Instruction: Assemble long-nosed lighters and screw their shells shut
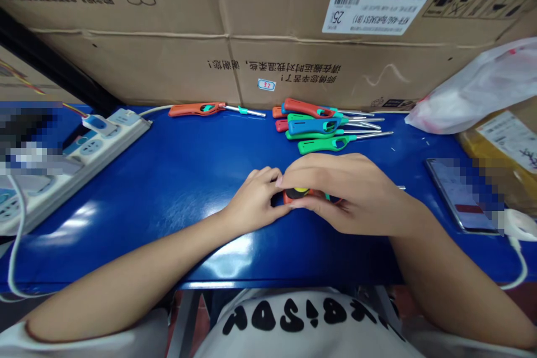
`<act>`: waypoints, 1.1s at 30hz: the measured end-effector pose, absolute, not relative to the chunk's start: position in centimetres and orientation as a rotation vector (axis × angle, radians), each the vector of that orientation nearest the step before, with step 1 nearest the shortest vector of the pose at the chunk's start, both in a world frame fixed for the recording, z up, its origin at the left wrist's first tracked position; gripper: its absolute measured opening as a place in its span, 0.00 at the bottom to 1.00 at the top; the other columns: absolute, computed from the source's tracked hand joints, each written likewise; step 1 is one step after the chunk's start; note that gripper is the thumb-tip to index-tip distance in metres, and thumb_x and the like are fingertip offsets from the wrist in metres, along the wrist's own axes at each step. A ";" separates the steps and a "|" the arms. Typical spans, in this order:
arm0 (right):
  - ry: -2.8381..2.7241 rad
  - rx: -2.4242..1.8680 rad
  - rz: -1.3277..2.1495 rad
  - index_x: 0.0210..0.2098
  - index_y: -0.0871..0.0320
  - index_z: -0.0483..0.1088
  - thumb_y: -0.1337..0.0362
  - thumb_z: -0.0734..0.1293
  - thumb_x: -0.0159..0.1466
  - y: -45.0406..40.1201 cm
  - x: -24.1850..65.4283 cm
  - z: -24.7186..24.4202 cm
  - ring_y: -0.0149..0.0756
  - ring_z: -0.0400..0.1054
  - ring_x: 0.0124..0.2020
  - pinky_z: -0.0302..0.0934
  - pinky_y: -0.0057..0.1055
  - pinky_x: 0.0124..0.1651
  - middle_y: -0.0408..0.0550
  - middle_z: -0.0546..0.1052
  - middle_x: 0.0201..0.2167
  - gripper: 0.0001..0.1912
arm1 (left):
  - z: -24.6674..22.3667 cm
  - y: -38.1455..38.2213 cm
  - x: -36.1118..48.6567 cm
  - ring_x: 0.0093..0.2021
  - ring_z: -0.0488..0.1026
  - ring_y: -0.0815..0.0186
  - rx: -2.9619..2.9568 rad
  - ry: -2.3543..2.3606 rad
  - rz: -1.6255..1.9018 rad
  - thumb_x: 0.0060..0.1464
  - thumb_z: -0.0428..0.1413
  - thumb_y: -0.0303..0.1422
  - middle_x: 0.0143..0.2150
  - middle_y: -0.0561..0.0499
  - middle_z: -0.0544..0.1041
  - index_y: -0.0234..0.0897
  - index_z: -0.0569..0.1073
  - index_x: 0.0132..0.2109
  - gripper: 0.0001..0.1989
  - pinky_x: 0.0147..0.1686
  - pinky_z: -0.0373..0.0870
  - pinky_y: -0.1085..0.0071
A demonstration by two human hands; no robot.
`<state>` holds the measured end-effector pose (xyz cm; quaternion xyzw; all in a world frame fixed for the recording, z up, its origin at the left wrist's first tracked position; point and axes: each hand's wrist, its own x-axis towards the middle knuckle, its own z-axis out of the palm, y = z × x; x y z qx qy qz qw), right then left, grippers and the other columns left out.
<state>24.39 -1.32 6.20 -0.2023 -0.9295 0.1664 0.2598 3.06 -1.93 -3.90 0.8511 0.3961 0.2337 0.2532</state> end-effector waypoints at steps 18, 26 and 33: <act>-2.268 -1.106 0.519 0.51 0.54 0.74 0.61 0.68 0.69 3.1 32.5 -0.9 0.45 0.76 0.50 0.71 0.44 0.53 0.53 0.81 0.49 0.12 | -2.0 -1.9 2.5 0.46 0.70 0.55 2.609 1.133 0.436 0.65 0.55 0.46 0.49 0.43 0.75 0.37 0.73 0.57 0.21 0.45 0.66 0.59; -2.368 -0.992 0.319 0.48 0.54 0.76 0.61 0.68 0.68 3.8 33.9 -0.4 0.44 0.74 0.49 0.67 0.44 0.55 0.52 0.81 0.46 0.11 | -2.3 -1.3 2.4 0.49 0.71 0.54 2.617 1.093 0.446 0.71 0.48 0.41 0.53 0.41 0.75 0.35 0.70 0.57 0.17 0.49 0.69 0.56; -2.334 -1.303 0.518 0.41 0.53 0.77 0.55 0.67 0.68 1.8 38.0 3.2 0.43 0.76 0.44 0.69 0.40 0.51 0.48 0.82 0.41 0.10 | -2.0 -0.4 1.4 0.50 0.73 0.56 2.498 1.022 0.507 0.73 0.45 0.40 0.52 0.42 0.76 0.36 0.67 0.57 0.15 0.53 0.70 0.58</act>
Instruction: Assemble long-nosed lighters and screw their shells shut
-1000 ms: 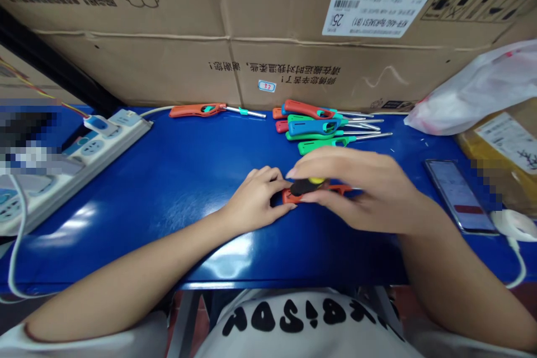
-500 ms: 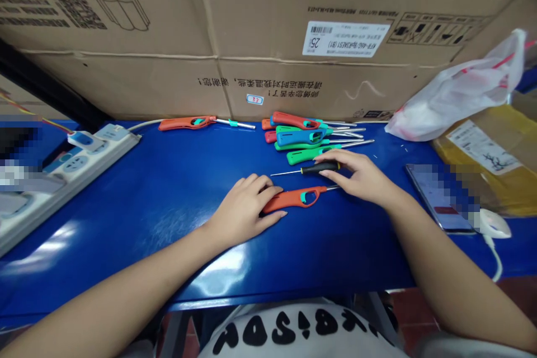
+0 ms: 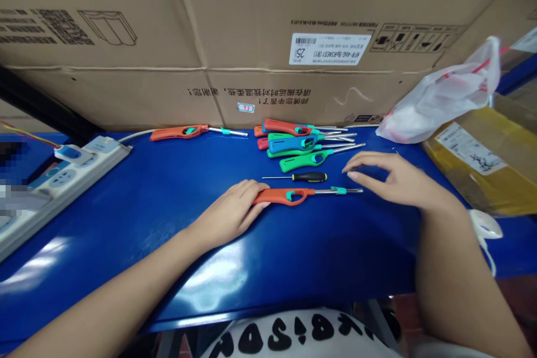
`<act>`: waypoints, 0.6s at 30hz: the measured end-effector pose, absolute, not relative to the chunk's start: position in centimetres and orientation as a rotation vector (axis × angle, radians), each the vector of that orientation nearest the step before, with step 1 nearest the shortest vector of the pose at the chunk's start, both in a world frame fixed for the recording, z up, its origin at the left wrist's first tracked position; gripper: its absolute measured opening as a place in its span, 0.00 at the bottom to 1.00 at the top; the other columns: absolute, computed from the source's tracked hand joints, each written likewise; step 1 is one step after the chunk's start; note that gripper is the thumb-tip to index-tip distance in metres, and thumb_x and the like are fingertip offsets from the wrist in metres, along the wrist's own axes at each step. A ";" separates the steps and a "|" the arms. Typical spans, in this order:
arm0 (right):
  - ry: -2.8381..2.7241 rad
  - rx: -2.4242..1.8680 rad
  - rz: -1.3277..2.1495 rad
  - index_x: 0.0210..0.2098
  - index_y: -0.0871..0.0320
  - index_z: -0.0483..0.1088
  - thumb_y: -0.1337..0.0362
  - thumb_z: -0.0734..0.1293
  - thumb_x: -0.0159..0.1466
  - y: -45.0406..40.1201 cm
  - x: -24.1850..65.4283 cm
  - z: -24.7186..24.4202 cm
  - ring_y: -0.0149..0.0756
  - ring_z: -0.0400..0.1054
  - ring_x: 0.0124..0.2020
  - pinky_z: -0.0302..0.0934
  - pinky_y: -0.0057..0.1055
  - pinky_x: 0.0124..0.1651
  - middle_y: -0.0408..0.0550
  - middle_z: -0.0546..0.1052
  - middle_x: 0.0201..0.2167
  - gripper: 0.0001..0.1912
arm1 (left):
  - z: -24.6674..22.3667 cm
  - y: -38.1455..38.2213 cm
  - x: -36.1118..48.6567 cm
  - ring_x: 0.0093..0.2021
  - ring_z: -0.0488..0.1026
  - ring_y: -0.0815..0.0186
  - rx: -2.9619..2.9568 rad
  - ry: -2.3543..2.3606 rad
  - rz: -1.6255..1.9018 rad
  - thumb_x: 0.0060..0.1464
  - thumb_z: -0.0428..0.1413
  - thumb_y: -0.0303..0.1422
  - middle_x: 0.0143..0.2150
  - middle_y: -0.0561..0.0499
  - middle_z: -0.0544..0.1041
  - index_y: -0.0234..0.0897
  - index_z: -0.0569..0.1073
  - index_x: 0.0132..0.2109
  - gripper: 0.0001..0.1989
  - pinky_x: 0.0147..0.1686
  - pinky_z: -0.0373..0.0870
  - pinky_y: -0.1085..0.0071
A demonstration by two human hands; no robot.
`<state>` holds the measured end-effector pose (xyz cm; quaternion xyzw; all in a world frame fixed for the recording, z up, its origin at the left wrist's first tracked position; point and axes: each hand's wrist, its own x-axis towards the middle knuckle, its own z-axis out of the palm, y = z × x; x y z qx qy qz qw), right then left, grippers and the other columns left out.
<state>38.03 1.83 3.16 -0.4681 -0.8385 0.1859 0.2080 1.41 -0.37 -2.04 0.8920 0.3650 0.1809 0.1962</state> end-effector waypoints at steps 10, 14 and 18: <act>-2.479 -1.370 0.607 0.41 0.54 0.79 0.53 0.64 0.69 2.0 37.2 2.2 0.43 0.78 0.39 0.69 0.40 0.45 0.49 0.83 0.39 0.15 | -1.9 -0.2 0.9 0.53 0.75 0.57 2.432 1.044 0.629 0.71 0.47 0.39 0.54 0.41 0.76 0.36 0.67 0.60 0.18 0.56 0.71 0.61; -2.448 -1.331 0.637 0.40 0.55 0.77 0.56 0.66 0.69 1.9 36.0 2.1 0.40 0.76 0.39 0.68 0.37 0.43 0.49 0.82 0.39 0.11 | -1.6 -0.5 1.0 0.45 0.79 0.61 2.207 1.084 0.645 0.70 0.48 0.41 0.48 0.45 0.82 0.37 0.72 0.60 0.19 0.47 0.73 0.68; -2.474 -1.238 0.640 0.41 0.56 0.75 0.58 0.64 0.70 1.7 34.4 1.8 0.39 0.75 0.39 0.67 0.36 0.43 0.50 0.81 0.39 0.10 | -1.3 -0.6 1.6 0.31 0.76 0.67 1.863 1.109 0.624 0.70 0.48 0.44 0.29 0.52 0.81 0.36 0.79 0.44 0.20 0.38 0.70 0.74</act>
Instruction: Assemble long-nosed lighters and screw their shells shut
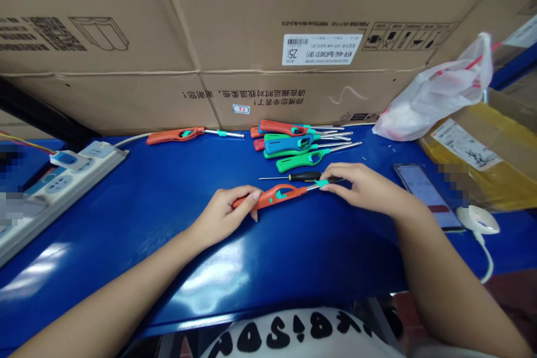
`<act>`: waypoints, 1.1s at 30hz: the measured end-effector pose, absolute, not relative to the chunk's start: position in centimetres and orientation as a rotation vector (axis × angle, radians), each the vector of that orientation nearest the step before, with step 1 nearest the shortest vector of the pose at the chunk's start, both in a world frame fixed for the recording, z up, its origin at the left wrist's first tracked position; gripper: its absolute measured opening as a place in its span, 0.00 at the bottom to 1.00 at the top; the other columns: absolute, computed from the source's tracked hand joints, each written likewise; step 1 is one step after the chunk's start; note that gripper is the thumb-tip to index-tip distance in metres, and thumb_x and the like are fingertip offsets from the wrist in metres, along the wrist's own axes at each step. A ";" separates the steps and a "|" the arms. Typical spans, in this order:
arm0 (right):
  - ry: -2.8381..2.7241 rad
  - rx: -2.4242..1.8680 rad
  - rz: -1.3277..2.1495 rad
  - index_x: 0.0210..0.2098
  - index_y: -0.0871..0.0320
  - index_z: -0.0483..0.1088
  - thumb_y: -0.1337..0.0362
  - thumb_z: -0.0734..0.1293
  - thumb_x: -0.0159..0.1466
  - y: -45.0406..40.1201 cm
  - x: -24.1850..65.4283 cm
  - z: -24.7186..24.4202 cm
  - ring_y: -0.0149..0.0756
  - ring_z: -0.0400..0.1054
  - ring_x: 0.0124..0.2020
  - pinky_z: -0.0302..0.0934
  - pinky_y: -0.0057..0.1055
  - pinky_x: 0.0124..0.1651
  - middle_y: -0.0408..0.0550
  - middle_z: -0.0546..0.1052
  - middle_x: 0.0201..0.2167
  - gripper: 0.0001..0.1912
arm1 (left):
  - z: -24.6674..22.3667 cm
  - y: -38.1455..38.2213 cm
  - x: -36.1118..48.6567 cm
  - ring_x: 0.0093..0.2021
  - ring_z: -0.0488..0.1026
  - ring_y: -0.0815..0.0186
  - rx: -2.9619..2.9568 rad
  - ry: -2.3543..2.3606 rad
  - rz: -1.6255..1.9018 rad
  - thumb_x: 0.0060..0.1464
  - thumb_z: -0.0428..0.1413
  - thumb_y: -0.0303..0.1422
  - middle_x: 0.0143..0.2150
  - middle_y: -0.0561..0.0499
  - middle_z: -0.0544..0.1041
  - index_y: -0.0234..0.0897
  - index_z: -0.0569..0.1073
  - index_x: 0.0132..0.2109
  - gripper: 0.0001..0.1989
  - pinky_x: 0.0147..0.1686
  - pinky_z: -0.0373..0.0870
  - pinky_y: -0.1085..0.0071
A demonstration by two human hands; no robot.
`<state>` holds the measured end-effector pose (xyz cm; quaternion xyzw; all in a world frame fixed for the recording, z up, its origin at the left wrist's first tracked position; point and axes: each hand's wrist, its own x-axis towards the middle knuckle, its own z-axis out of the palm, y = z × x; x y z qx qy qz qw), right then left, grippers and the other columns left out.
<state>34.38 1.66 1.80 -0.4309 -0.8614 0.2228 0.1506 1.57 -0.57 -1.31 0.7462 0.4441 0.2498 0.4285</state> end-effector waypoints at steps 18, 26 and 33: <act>-2.580 -1.060 0.234 0.41 0.57 0.72 0.62 0.59 0.74 0.1 31.0 1.2 0.37 0.74 0.37 0.63 0.32 0.39 0.48 0.80 0.38 0.11 | -0.9 -1.3 3.1 0.16 0.48 0.78 1.060 1.054 0.553 0.51 0.65 0.54 0.17 0.55 0.69 0.33 0.76 0.32 0.26 0.18 0.41 0.76; -2.571 -1.128 0.331 0.41 0.56 0.69 0.62 0.60 0.73 -0.1 30.9 1.0 0.38 0.74 0.39 0.63 0.34 0.40 0.49 0.79 0.40 0.08 | -0.9 -1.3 3.0 0.17 0.50 0.77 1.131 1.055 0.535 0.54 0.63 0.53 0.18 0.56 0.69 0.33 0.76 0.32 0.25 0.19 0.45 0.77; -2.504 -1.038 0.339 0.44 0.57 0.70 0.62 0.63 0.73 0.5 30.7 0.5 0.40 0.73 0.44 0.67 0.37 0.48 0.50 0.79 0.43 0.06 | -1.8 -1.4 2.5 0.29 0.74 0.70 1.669 1.159 0.757 0.59 0.62 0.43 0.31 0.53 0.81 0.37 0.82 0.44 0.14 0.32 0.68 0.76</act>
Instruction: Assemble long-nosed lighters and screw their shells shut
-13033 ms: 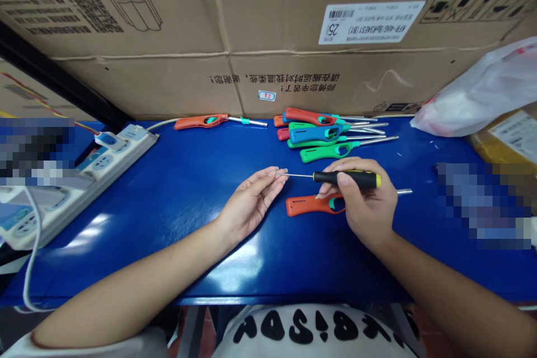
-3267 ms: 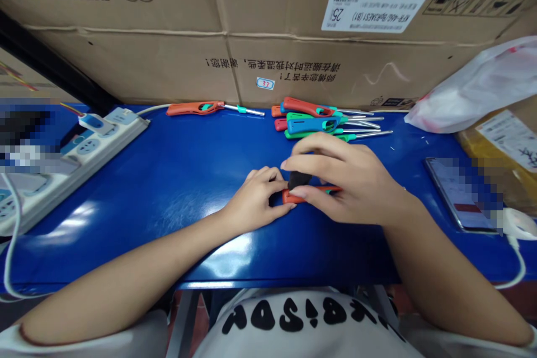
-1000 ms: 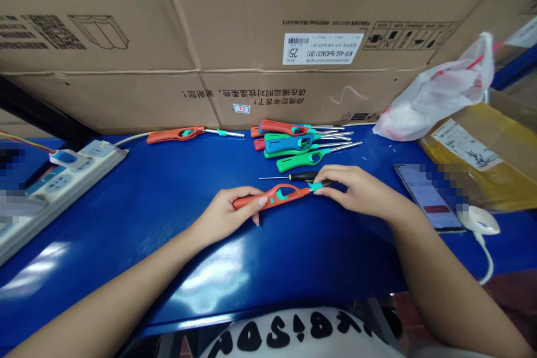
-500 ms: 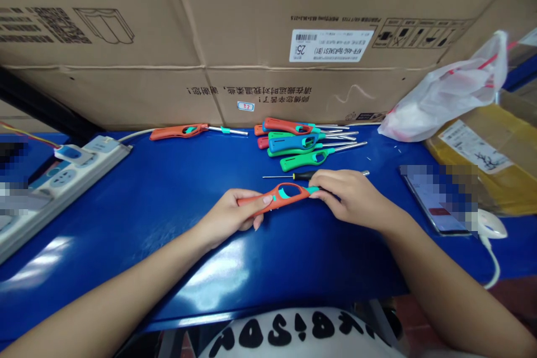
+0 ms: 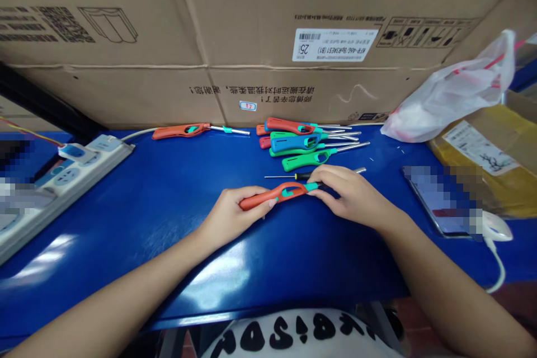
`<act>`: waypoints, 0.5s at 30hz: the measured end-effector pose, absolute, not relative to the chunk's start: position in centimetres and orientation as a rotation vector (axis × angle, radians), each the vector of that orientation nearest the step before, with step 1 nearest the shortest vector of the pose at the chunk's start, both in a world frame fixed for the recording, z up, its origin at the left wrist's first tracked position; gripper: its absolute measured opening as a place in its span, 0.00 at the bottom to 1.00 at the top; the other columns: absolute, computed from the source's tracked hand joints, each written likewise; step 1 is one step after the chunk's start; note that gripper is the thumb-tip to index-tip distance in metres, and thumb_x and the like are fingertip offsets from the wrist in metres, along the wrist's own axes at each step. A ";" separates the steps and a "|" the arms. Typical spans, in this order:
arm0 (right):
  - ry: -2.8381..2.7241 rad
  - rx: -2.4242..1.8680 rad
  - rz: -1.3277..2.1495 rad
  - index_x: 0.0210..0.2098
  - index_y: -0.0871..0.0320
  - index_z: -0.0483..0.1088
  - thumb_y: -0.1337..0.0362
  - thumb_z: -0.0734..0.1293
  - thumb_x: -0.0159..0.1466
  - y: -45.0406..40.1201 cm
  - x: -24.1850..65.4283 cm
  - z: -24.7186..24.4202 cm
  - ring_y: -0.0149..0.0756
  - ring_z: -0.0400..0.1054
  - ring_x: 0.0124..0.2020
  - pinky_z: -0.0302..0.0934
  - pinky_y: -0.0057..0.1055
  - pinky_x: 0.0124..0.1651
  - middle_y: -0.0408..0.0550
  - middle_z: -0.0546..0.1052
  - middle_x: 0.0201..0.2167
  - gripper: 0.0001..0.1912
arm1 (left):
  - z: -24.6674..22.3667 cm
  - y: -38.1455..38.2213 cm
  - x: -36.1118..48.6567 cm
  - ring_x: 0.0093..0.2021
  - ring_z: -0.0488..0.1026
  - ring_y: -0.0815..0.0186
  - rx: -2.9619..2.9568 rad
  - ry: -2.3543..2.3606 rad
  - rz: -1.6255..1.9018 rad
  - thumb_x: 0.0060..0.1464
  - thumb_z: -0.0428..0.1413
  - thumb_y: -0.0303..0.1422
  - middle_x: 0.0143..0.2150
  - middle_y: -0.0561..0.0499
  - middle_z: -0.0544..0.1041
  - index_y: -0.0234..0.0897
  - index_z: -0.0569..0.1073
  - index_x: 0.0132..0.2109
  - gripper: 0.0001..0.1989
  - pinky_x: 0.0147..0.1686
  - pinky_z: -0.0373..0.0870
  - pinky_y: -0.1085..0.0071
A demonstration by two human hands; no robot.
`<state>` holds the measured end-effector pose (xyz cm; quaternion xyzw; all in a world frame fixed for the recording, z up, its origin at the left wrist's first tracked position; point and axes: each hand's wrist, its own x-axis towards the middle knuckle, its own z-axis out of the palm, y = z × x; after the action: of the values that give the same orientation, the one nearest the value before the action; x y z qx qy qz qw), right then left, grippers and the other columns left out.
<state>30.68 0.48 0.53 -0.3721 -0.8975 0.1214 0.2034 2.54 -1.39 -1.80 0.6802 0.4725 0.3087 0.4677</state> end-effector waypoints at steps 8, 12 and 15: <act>-2.513 -0.973 0.246 0.46 0.57 0.72 0.63 0.62 0.73 0.5 30.6 0.6 0.41 0.74 0.45 0.67 0.39 0.50 0.50 0.80 0.44 0.08 | -2.0 -1.3 2.4 0.37 0.81 0.66 1.969 1.103 0.946 0.60 0.64 0.37 0.41 0.51 0.85 0.39 0.84 0.45 0.10 0.39 0.74 0.76; -2.506 -1.012 0.279 0.45 0.58 0.70 0.65 0.60 0.74 0.5 31.0 0.7 0.41 0.74 0.45 0.69 0.38 0.49 0.53 0.78 0.43 0.08 | -1.9 -1.2 2.3 0.35 0.80 0.68 2.030 1.086 0.985 0.60 0.64 0.36 0.39 0.52 0.85 0.39 0.84 0.45 0.09 0.37 0.74 0.77; -2.486 -1.023 0.350 0.46 0.58 0.70 0.65 0.60 0.74 0.5 31.2 0.9 0.39 0.74 0.46 0.69 0.36 0.49 0.52 0.78 0.44 0.07 | -2.1 -1.1 2.2 0.34 0.80 0.69 2.048 1.077 1.003 0.60 0.64 0.35 0.38 0.52 0.85 0.39 0.84 0.45 0.08 0.37 0.73 0.78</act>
<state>31.21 0.50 0.91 -0.3686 -0.8958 0.1260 0.2138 2.17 -1.07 -2.07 0.7734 0.4068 0.3788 0.3048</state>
